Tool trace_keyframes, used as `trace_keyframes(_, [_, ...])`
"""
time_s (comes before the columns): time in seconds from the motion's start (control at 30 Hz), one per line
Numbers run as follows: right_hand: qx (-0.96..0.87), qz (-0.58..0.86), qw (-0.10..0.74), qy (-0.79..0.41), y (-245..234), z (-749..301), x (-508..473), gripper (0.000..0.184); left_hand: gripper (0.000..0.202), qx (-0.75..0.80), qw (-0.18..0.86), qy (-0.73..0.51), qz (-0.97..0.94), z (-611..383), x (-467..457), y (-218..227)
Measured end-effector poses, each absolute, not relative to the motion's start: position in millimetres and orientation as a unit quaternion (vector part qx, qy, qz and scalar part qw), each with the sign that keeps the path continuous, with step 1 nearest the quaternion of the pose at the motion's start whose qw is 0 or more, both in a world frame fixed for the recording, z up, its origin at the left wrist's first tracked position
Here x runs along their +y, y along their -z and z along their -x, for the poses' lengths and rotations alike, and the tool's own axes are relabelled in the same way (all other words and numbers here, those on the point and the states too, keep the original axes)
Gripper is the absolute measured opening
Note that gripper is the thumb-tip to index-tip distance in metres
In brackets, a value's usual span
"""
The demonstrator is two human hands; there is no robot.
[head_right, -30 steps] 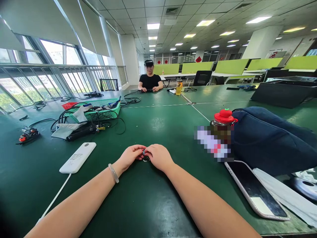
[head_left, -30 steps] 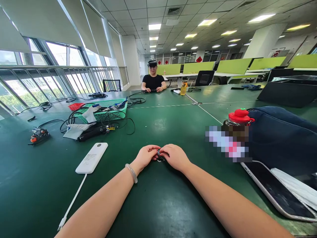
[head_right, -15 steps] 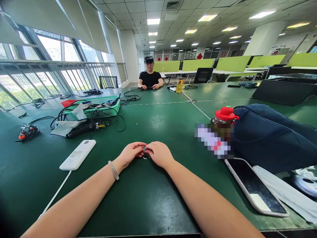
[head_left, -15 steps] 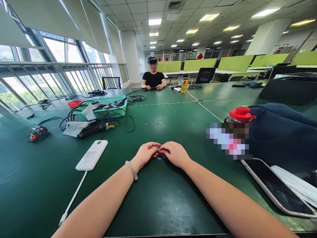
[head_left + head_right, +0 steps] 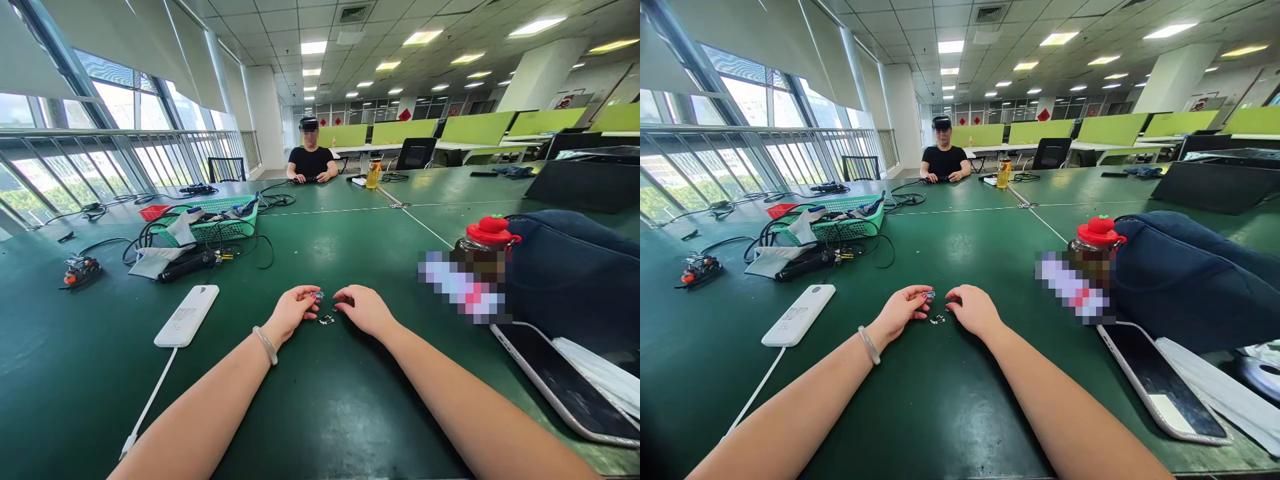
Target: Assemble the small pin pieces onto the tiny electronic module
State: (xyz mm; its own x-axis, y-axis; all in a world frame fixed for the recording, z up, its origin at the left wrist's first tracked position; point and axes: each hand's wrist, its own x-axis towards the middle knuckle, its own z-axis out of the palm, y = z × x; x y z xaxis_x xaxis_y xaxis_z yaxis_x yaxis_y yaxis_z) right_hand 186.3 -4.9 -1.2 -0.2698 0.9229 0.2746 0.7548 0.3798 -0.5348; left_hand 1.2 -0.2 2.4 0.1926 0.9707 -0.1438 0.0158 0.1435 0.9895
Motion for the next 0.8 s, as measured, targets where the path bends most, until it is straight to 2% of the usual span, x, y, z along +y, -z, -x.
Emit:
trace_keyframes(0.13, [-0.796, 0.494, 0.321, -0.138, -4.2, -178.7, -12.8, 0.021, 0.024, 0.468, 0.578, -0.394, -0.540, -2.4, -2.0, -3.1])
trace_keyframes(0.3, [-0.824, 0.432, 0.341, -0.130, -6.6, -173.2, -18.0, 0.014, 0.032, 0.427, 0.578, -0.345, -0.604, -1.5, -6.0, -6.3])
trace_keyframes(0.47, [-0.813, 0.433, 0.361, -0.147, -7.7, -172.9, -18.6, 0.009, 0.036, 0.407, 0.592, -0.325, -0.615, 2.7, -5.7, -7.9])
trace_keyframes(0.8, [-0.830, 0.422, 0.328, -0.158, -6.0, -169.6, -19.9, 0.009, 0.035, 0.404, 0.591, -0.295, -0.633, 6.7, 0.8, -0.2])
